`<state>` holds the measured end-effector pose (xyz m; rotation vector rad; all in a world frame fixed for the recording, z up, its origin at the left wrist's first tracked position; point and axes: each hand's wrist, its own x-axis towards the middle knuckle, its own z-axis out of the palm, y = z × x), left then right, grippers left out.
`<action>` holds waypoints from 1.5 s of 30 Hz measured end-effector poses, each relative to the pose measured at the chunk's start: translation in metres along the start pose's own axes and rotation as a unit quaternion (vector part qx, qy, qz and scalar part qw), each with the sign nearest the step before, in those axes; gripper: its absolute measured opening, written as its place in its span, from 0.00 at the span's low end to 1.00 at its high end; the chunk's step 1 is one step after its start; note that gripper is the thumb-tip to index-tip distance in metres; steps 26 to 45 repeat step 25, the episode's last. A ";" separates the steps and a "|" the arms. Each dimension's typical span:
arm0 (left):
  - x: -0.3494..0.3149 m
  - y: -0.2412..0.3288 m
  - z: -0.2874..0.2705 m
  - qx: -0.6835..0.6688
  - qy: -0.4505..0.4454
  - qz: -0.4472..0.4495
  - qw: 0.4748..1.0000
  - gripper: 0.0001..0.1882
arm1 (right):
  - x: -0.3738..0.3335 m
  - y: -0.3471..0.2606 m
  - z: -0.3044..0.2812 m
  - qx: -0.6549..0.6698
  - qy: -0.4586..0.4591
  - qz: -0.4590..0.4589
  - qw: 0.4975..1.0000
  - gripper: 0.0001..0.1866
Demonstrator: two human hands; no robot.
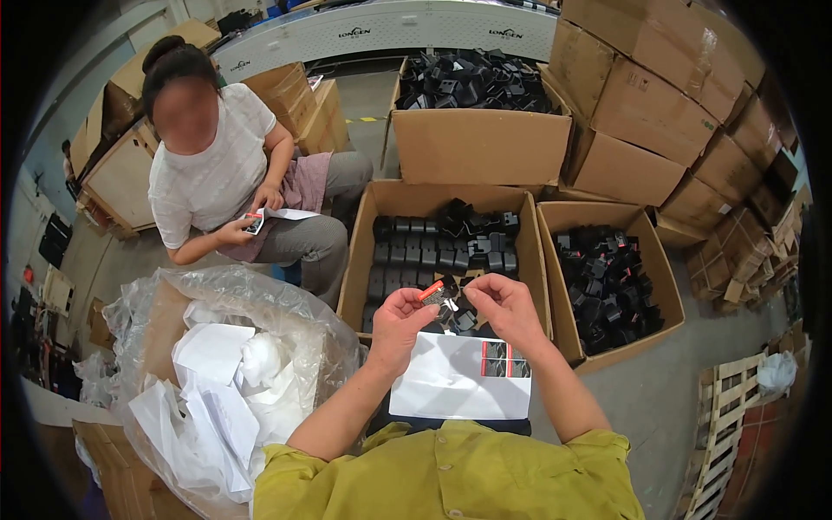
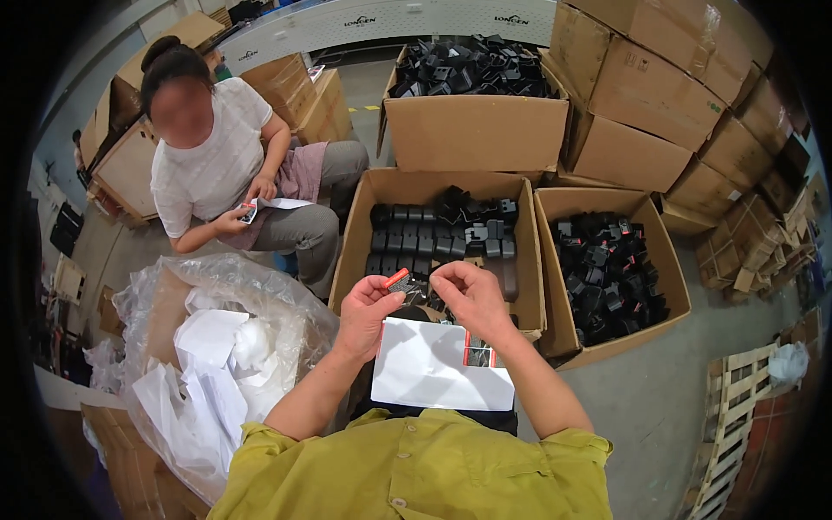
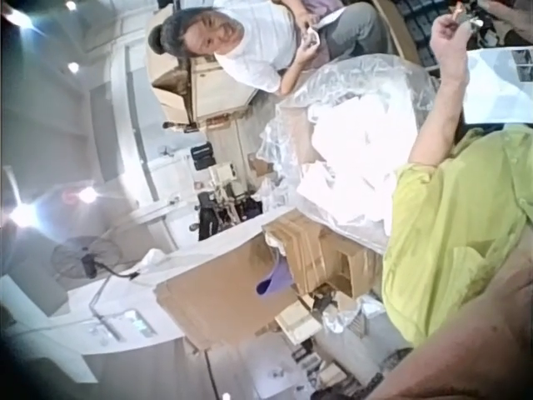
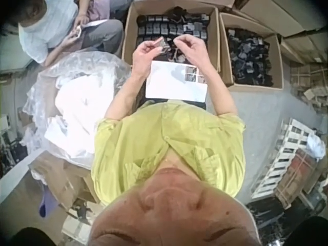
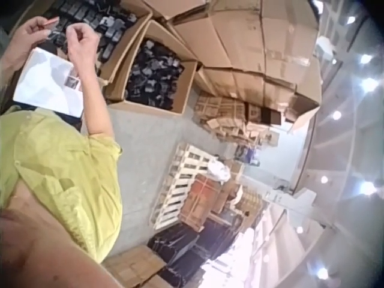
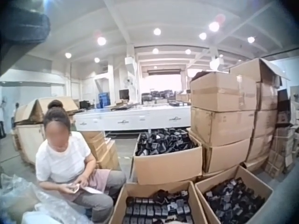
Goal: Peeling labels from a sheet and applying them to small black plastic components in a warehouse environment.
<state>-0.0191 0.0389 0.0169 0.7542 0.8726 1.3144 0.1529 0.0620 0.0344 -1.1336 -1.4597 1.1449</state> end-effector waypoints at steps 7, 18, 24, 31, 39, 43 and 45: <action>0.004 -0.004 0.001 0.049 -0.022 -0.028 0.998 0.16 | 0.007 0.001 -0.002 -0.060 -0.081 0.010 0.995 0.06; 0.018 -0.087 -0.013 0.669 -0.137 0.209 0.700 0.31 | 0.045 0.166 -0.091 -0.030 0.137 0.062 0.988 0.08; 0.030 -0.117 -0.042 0.730 -0.212 0.154 0.631 0.27 | 0.033 0.274 -0.109 -0.252 0.036 0.138 0.957 0.21; 0.033 -0.118 -0.044 0.717 -0.222 0.118 0.651 0.28 | 0.036 0.286 -0.108 -0.334 -0.023 0.146 0.931 0.23; 0.033 -0.118 -0.044 0.717 -0.222 0.118 0.651 0.28 | 0.036 0.286 -0.108 -0.334 -0.023 0.146 0.931 0.23; 0.033 -0.118 -0.044 0.717 -0.222 0.118 0.651 0.28 | 0.036 0.286 -0.108 -0.334 -0.023 0.146 0.931 0.23; 0.033 -0.118 -0.044 0.717 -0.222 0.118 0.651 0.28 | 0.036 0.286 -0.108 -0.334 -0.023 0.146 0.931 0.23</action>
